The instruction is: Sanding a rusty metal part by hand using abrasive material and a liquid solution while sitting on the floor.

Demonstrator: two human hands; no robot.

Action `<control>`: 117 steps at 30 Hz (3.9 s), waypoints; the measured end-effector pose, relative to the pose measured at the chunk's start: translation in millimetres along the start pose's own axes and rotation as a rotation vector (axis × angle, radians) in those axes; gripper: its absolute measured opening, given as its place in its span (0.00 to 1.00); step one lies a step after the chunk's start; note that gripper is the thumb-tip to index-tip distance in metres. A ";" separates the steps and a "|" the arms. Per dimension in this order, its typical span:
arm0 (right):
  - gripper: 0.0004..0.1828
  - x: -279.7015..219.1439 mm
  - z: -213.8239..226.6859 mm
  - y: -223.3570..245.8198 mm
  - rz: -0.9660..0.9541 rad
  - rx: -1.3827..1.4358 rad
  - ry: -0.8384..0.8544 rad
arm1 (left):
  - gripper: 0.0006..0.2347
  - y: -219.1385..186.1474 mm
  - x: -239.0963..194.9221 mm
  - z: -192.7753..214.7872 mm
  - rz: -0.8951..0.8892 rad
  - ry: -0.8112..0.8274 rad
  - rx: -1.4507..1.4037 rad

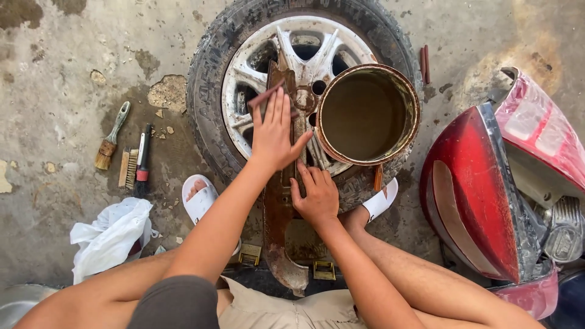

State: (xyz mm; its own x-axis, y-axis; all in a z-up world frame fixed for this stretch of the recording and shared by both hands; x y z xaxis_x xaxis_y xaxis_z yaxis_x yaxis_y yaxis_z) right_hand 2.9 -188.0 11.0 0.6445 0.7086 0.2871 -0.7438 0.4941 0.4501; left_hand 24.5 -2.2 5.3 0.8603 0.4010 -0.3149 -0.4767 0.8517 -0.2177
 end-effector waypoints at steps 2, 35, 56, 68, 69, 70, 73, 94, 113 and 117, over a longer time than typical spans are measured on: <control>0.24 0.4 0.5 0.8 -0.019 -0.003 0.038 | 0.39 4.2 -20.6 -17.9 -0.070 -0.112 -0.003; 0.24 0.5 5.5 3.7 -0.028 0.038 0.051 | 0.41 11.0 19.1 -12.8 -0.034 -0.088 -0.031; 0.25 2.7 1.3 1.8 -0.014 0.005 0.022 | 0.39 3.0 -18.4 -12.8 -0.065 -0.075 0.013; 0.23 2.7 6.0 2.8 -0.037 0.037 0.043 | 0.34 16.9 47.5 -19.2 -0.062 -0.140 0.004; 0.23 4.3 5.6 2.5 -0.035 0.040 0.037 | 0.34 15.8 35.2 -18.4 -0.062 -0.143 0.009; 0.23 6.0 4.2 1.5 -0.029 0.030 0.040 | 0.34 14.6 23.6 -18.5 -0.082 -0.154 0.025; 0.24 1.9 4.1 3.6 -0.032 0.027 0.054 | 0.34 13.2 -4.5 -22.6 -0.099 -0.131 0.038; 0.24 3.7 5.6 3.5 -0.021 0.035 0.078 | 0.41 10.0 10.3 -18.4 -0.024 -0.057 -0.053; 0.22 1.6 8.3 2.2 -0.017 0.048 0.101 | 0.42 3.2 70.9 -4.7 0.089 -0.056 -0.076; 0.23 12.9 19.9 12.4 -0.049 0.075 -0.016 | 0.44 5.6 65.0 -3.3 0.028 -0.209 -0.057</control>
State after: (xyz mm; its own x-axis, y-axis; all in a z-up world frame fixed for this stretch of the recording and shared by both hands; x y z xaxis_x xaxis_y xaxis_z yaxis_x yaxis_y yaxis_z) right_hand 5.6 -182.7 37.1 0.6828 0.6764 0.2762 -0.6964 0.4883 0.5259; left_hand 77.2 27.5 -19.5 0.8624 0.4906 -0.1248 -0.5055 0.8210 -0.2655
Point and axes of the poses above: each hand's wrist, its own x-axis towards the middle knuckle, its own z-axis out of the back of the hand, y = z × x, the point moved 1 cm from there along x, towards the middle knuckle, and after that the axes turned 1 degree about x, right-handed, at the moved point
